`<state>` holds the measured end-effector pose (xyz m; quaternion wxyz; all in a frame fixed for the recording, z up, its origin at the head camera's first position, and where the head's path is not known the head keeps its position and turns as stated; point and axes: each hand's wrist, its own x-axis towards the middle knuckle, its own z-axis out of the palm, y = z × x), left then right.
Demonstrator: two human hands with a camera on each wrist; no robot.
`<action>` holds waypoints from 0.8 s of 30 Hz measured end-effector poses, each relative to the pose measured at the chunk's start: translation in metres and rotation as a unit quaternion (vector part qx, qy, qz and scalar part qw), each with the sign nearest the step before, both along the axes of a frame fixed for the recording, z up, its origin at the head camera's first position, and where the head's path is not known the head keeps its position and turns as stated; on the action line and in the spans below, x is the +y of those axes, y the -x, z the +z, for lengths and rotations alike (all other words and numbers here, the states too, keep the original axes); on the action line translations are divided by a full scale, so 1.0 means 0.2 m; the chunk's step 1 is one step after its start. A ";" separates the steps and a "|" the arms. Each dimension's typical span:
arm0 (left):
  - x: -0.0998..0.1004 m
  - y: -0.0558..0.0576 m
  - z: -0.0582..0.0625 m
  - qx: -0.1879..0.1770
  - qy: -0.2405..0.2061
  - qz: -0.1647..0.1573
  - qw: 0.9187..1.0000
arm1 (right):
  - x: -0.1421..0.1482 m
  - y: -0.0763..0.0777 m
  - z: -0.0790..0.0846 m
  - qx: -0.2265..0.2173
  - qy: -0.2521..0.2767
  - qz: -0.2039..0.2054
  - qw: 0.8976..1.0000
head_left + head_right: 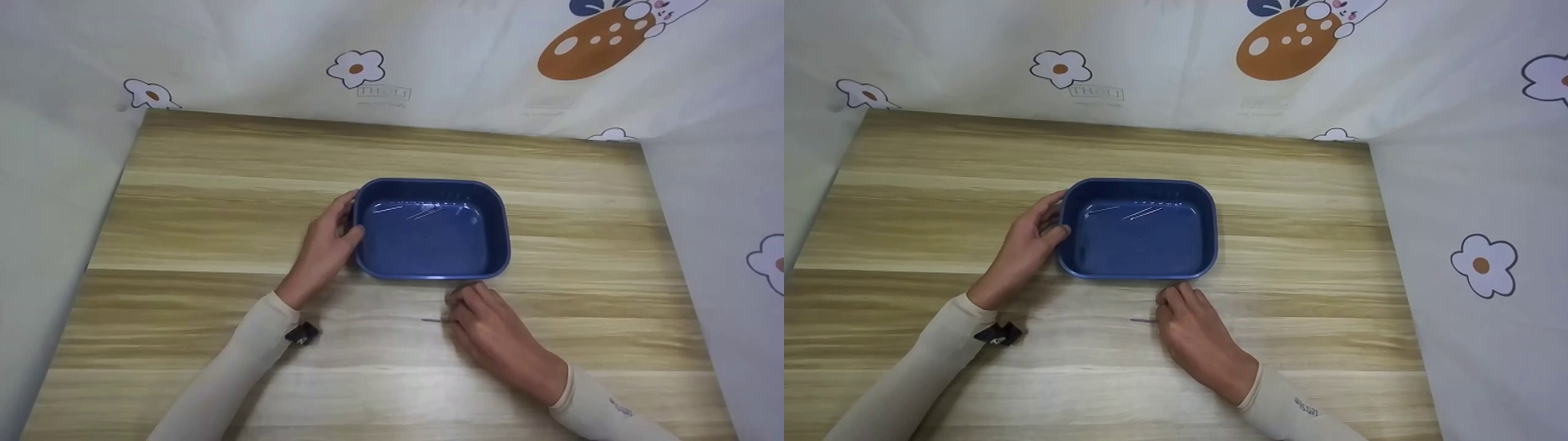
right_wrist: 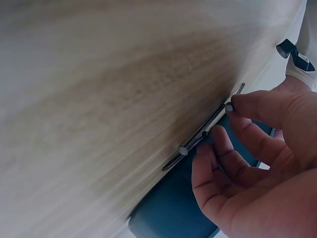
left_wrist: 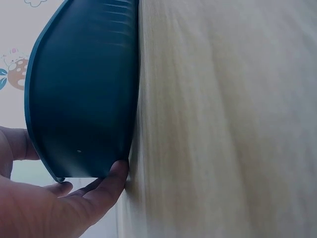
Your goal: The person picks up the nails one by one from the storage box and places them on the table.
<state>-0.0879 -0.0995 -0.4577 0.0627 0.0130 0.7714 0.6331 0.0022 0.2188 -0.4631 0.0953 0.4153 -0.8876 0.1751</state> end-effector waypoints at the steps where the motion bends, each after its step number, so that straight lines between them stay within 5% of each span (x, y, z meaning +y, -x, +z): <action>1: 0.00 0.00 0.00 0.001 0.001 0.000 1.000 | 0.00 0.00 0.00 -0.001 -0.003 -0.001 1.000; 12: 0.00 0.00 0.00 0.007 0.002 0.000 1.000 | -0.01 -0.01 0.00 0.009 0.004 0.002 1.000; 24: 0.00 0.00 -0.01 0.005 -0.010 -0.001 1.000 | 0.03 -0.04 0.04 -0.034 0.068 -0.020 0.997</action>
